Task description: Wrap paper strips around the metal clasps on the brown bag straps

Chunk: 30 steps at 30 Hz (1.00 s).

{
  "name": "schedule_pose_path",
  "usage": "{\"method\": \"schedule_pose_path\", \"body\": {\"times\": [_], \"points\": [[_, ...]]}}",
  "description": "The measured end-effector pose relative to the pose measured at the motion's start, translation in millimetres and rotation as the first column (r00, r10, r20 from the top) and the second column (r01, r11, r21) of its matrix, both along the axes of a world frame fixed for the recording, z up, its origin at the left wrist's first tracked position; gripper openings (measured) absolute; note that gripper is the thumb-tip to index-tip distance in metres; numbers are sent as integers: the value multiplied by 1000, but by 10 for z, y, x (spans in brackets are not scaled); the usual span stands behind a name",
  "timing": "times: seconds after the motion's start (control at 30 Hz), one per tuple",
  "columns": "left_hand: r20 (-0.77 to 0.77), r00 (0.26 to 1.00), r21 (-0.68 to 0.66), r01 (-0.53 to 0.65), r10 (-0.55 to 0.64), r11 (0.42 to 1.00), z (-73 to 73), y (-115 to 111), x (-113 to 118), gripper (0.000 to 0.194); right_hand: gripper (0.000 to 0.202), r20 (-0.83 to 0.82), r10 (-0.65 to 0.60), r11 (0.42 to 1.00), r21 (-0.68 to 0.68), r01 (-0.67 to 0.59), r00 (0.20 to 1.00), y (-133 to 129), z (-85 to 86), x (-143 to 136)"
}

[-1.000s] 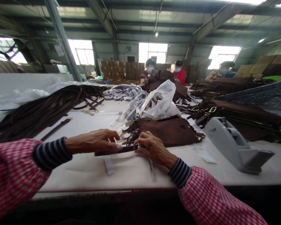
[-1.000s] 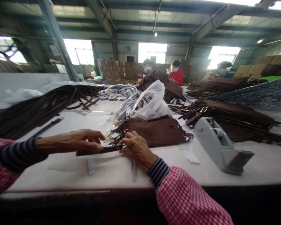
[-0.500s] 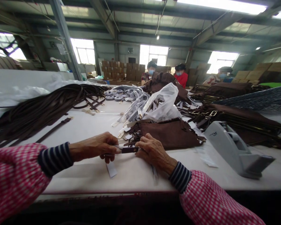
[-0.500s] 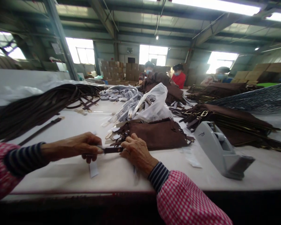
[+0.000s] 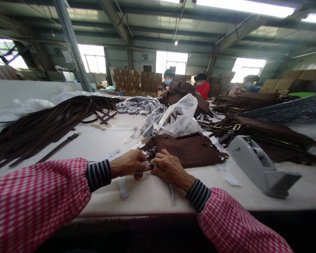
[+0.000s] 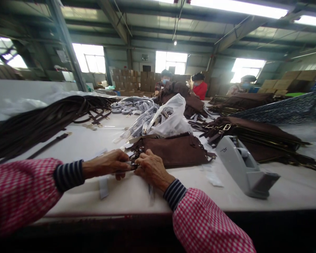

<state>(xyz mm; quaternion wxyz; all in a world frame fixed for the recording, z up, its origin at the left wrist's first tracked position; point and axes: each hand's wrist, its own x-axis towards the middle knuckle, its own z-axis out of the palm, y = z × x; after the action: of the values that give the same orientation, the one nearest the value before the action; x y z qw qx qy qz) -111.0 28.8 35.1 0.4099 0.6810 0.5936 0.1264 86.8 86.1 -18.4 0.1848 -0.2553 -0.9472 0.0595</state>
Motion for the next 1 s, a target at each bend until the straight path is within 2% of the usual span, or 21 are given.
{"method": "schedule_pose_path", "body": {"times": [0.07, 0.13, 0.17, 0.23, 0.3, 0.33, 0.5, 0.67, 0.77, 0.83, 0.9, 1.0], "points": [[-119, 991, 63, 72, -64, 995, 129, -1, -27, 36, 14, -8, -2, 1000, 2, 2, 1000, 6, -10, -2], [-297, 952, 140, 123, -77, 983, 269, -31, -129, 38, 14, -12, -2, 1000, 5, 2, 1000, 12, -21, -5], [-352, 933, 129, 126, -74, 984, 322, -48, -200, 39, 14, -10, -4, 1000, 2, 4, 1000, 14, -24, -7], [-318, 944, -17, 83, -83, 996, 372, -71, -346, 38, 14, -4, -7, 1000, -9, 7, 1000, 16, -22, -12], [-178, 981, -193, 47, -82, 980, 344, -75, -446, 38, 15, 4, -10, 1000, -20, 11, 1000, 14, -8, -17], [-108, 992, -236, 36, -63, 971, 312, -72, -463, 38, 15, 7, -7, 1000, -22, 7, 1000, 12, 2, -20], [91, 995, -243, -9, 32, 970, 169, -36, -278, 33, 9, 54, 10, 1000, -1, -10, 999, 16, 33, -41], [123, 991, -190, -23, 48, 981, 100, 13, -127, 29, 7, 19, 31, 999, -38, -30, 999, 41, 25, -48], [170, 984, -194, -24, 58, 981, 35, 16, -155, 27, 31, -97, 47, 983, -174, -63, 994, 42, 31, -12], [210, 974, -213, -35, 81, 976, -1, -1, -174, 26, 52, -200, 45, 958, -269, -99, 979, 31, 38, 21], [213, 972, -229, -51, 101, 972, -19, -23, -173, 24, 64, -262, 32, 931, -344, -125, 964, 18, 46, 43], [155, 984, -188, -63, 92, 980, -2, -38, -150, 20, 51, -269, 25, 911, -390, -132, 963, 31, 64, 32]]}}
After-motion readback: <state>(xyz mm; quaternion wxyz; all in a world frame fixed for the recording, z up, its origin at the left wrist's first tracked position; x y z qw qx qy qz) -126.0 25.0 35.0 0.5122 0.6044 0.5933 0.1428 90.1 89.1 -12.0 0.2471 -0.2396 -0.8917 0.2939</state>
